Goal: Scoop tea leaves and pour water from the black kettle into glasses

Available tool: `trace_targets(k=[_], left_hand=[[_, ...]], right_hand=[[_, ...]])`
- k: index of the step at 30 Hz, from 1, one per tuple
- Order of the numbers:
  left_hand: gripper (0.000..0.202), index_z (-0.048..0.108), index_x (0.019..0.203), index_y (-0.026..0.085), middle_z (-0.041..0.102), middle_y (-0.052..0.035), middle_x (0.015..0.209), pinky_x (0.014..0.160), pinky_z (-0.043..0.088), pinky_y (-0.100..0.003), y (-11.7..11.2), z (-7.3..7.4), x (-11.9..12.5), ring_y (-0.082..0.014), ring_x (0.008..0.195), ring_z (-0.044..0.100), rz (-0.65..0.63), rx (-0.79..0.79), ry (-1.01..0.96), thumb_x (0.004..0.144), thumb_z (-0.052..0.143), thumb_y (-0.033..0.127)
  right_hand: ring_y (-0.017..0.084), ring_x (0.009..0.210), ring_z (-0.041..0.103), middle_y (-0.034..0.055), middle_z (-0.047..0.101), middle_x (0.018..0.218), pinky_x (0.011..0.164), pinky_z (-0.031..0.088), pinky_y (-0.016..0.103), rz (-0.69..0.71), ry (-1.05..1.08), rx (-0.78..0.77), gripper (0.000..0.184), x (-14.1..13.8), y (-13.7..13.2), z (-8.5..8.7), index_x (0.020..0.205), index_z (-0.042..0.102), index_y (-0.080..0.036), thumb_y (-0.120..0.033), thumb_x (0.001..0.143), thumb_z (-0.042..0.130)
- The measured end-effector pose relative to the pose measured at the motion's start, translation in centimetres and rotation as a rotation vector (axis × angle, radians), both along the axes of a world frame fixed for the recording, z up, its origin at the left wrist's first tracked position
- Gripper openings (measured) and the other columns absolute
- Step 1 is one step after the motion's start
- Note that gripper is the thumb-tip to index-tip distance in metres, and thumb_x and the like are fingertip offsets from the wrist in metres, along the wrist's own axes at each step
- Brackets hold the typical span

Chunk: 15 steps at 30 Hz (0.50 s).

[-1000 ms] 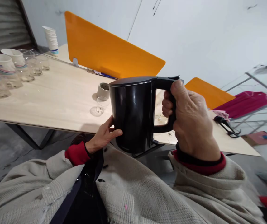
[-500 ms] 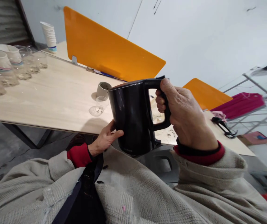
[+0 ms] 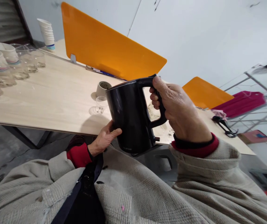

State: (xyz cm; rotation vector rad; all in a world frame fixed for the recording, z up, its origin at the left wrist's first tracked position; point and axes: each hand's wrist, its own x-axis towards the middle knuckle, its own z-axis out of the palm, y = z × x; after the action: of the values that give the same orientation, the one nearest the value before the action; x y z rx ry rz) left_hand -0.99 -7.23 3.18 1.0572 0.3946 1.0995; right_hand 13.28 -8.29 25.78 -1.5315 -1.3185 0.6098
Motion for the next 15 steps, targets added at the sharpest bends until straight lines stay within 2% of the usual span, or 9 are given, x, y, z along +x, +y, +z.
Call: trace_targets(k=[7,15], left_hand=[[0.091,0.063,0.148,0.018,0.07,-0.0161,0.156,0.13,0.046,-0.055,0.3,-0.2,0.2,-0.036,0.147,0.063,0.0,-0.013,-0.034,0.081,0.088,0.074],[0.087,0.063,0.148,0.02,0.07,-0.0152,0.158,0.131,0.045,-0.056,0.5,-0.4,0.4,-0.0354,0.148,0.063,-0.015,-0.038,-0.06,0.083,0.087,0.072]], right_hand=[[0.004,0.054,0.042,-0.0028,0.049,0.07,0.045,0.032,0.018,-0.004,-0.017,-0.016,0.057,0.2,0.9,-0.1,0.076,0.064,-0.017,-0.068,0.094,0.081],[0.004,0.054,0.04,-0.0034,0.048,0.069,0.046,0.029,0.02,-0.032,-0.001,-0.052,0.048,-0.8,1.4,0.3,0.073,0.063,-0.017,-0.051,0.106,0.073]])
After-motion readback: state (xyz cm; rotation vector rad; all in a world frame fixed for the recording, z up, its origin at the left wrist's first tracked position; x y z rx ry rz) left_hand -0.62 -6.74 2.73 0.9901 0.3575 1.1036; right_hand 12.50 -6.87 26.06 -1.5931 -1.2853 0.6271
